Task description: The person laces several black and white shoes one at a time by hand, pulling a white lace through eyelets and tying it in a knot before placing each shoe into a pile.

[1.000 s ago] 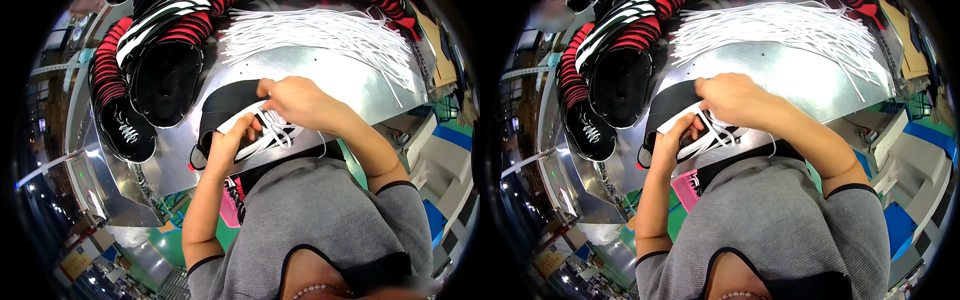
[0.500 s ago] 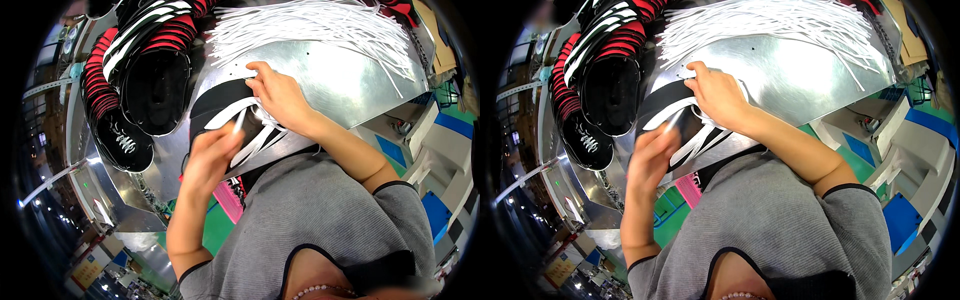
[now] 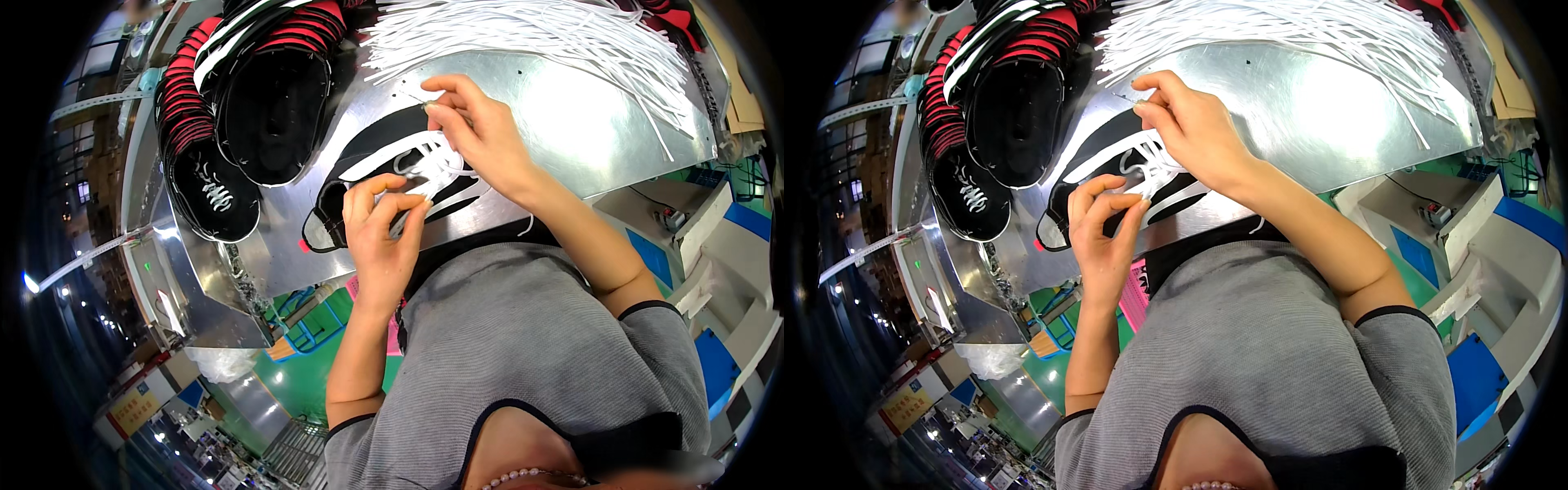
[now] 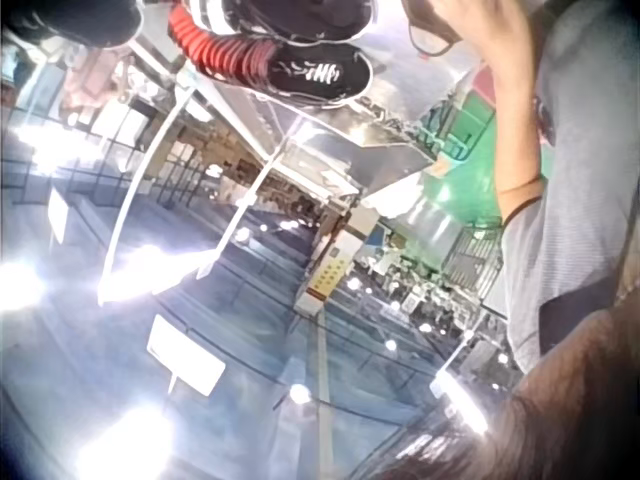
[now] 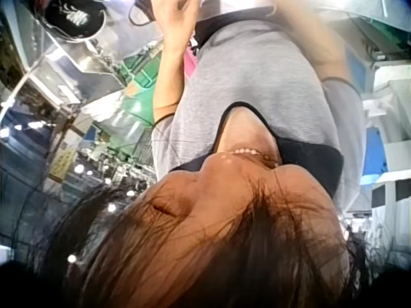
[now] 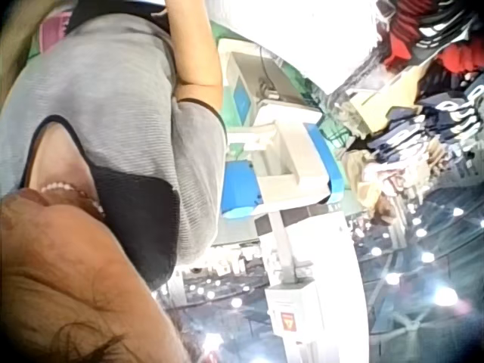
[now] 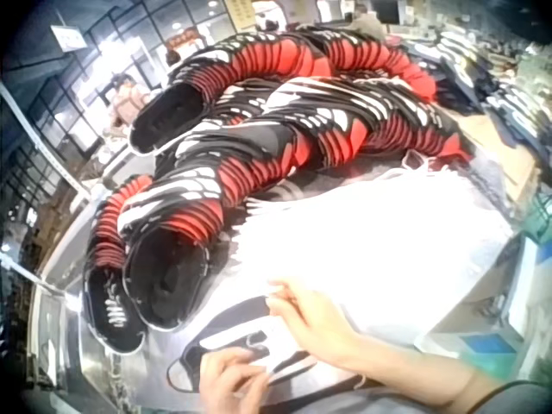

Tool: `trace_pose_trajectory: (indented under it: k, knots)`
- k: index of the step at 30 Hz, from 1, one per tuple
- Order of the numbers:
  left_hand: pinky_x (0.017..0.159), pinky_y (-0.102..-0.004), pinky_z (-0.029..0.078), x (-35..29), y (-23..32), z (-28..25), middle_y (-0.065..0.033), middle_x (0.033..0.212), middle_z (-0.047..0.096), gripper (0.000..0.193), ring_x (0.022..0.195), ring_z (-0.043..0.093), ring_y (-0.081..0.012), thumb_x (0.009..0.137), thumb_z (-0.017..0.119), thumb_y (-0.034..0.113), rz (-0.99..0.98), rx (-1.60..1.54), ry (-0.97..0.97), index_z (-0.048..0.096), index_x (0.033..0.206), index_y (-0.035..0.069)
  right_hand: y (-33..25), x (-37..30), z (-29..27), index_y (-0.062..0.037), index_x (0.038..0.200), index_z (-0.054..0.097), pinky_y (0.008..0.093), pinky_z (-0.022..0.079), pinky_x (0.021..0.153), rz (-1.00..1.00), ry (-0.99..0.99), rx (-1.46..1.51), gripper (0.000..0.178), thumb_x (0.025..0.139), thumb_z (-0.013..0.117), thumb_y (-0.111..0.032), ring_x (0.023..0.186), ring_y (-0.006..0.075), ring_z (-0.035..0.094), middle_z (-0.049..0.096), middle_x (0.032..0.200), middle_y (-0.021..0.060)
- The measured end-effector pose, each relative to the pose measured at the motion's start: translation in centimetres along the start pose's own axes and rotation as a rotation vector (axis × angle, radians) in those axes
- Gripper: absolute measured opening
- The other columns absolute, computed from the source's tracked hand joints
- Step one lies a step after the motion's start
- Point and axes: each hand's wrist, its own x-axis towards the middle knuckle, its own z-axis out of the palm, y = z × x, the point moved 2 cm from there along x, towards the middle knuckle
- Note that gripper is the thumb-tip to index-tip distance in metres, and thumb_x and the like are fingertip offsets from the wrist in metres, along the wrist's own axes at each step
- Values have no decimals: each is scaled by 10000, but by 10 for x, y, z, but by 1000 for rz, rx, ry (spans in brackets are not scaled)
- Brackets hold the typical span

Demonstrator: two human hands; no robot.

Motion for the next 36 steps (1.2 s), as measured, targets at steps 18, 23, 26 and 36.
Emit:
trace_pose_trajectory:
  k: [18,23,26,36]
  knots:
    - [628,-343,497,10,-19,7,-133,820,682,213,697,665,-283,790,788,134,-269,-173,-124,650,896,11,-3,-60,-3,-35,1169,473,339,505,646,103,-307,-158,235,965,569,-101,735,255,679,673,808,137]
    - [575,-347,482,8,-24,17,-146,803,670,194,657,649,-296,800,768,94,-67,-233,-124,641,922,13,-5,-46,16,-10,1077,442,457,491,635,98,-276,-297,234,936,578,-138,683,370,648,648,735,182]
    - [581,-353,477,10,-25,12,-140,806,665,195,674,646,-306,812,757,93,-134,-190,-134,625,923,2,-8,-39,21,-33,1062,454,442,491,606,124,-361,-476,252,918,615,-162,691,358,652,640,717,177]
    - [575,-340,461,-7,-17,14,-72,748,613,176,649,603,-242,765,751,38,241,18,3,621,884,35,-42,-14,9,-65,987,623,380,490,606,-261,-564,-501,129,888,627,-148,681,310,644,659,769,130]
